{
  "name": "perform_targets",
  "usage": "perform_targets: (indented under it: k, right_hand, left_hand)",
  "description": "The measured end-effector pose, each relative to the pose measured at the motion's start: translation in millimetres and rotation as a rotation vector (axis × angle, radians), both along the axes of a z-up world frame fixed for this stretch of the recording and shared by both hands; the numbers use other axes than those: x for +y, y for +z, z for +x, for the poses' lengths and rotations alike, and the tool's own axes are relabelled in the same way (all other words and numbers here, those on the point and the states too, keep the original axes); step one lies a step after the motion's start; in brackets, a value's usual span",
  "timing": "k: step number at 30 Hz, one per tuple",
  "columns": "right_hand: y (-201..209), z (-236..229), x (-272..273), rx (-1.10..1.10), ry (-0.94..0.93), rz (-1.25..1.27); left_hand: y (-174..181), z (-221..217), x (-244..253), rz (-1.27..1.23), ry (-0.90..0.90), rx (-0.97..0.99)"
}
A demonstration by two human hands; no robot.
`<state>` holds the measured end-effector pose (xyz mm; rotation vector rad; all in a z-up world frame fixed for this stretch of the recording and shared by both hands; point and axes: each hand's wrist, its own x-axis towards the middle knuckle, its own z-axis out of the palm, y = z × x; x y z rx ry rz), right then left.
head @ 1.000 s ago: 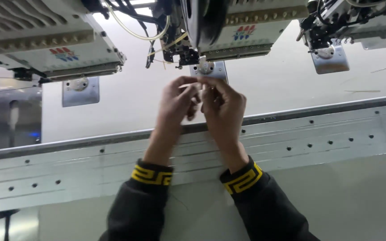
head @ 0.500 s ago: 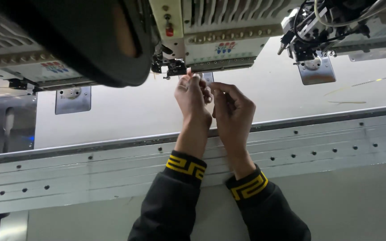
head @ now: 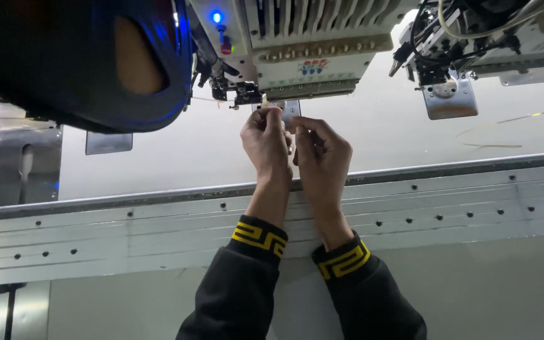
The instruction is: Threading a strip of sequins through the guides of an industrial embroidery machine
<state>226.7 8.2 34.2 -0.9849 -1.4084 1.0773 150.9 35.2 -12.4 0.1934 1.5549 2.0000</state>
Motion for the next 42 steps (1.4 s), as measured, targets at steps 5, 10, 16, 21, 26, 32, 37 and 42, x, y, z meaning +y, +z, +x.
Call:
perform_targets:
  k: [5,10,16,21,26,32,37,42]
  right_hand:
    - [8.7,-4.5,1.4,0.015,0.017,-0.006]
    - [2.2,-4.4,3.8,0.0,0.019,0.029]
    - [5.9,-4.5,3.3,0.016,0.016,-0.03]
    - [6.2,-6.1,2.8,0.032,0.013,-0.062]
    - [0.5,-5.6,3.8,0.003,-0.001,-0.052]
    - [-0.4,-7.0,4.6,0.015,0.003,-0.027]
    - [-6.3,-5.9,5.2,-0.001,0.014,-0.007]
    - [-5.4,-4.0,6.4,0.017,0.018,-0.014]
  left_hand:
    - [-1.0,-4.7,-4.5,-0.125,0.016,0.292]
    - [1.3,-5.5,-16.6,-0.092,-0.027,0.431]
    - [-7.8,-6.7,-19.1,-0.106,-0.06,0.501]
    - [21.5,-2.0,-31.3,0.022,-0.093,0.438]
    - [30.1,-1.9,-31.4,0.104,-0.104,0.455]
    - [30.0,-12.4,-13.6,0.161,-0.082,0.481]
    - [35.0,-8.0,-13.1,0.235,-0.071,0.378]
    - [51.9,-1.6,-30.3,0.291,-0.101,0.481]
